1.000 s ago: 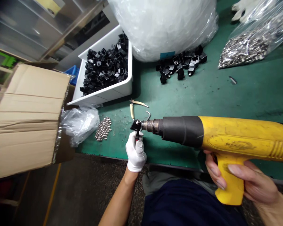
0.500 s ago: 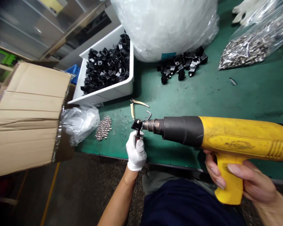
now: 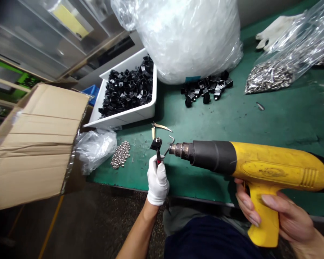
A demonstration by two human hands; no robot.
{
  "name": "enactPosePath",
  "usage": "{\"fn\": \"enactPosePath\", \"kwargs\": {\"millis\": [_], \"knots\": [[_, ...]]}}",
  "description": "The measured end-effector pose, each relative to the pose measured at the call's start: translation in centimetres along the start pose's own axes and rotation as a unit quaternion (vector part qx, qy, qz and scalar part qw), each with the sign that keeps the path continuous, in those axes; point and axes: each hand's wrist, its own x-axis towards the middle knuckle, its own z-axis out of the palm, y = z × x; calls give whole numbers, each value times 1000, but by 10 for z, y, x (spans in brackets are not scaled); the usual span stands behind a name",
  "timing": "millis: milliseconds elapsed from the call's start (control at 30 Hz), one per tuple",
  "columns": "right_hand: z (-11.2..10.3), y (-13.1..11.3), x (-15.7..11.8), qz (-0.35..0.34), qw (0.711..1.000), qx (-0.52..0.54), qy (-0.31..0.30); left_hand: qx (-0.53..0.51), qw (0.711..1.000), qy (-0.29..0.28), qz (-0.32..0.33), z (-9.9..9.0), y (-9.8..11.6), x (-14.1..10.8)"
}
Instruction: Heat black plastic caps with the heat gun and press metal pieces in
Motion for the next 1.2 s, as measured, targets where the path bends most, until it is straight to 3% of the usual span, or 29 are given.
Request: {"fn": "enactPosePath", "kwargs": {"millis": [200, 333, 500, 600, 867, 1200], "knots": [[-2, 0, 1, 11, 1000, 9, -11, 65, 996, 19, 57, 4, 1, -5], [-1, 0, 0, 14, 1000, 4, -10, 121, 990, 55, 46, 8, -4, -8], [12, 0, -1, 23, 999, -9, 48, 204, 969, 121, 66, 10, -14, -10], [15, 0, -1, 30, 997, -19, 63, 214, 965, 132, 75, 10, -15, -11], [-9, -4, 1, 48, 994, -75, -58, 197, 969, 137, 52, 10, -11, -11], [-6, -2, 0, 38, 997, -56, -42, 193, 970, 138, 56, 12, -8, -10]]}}
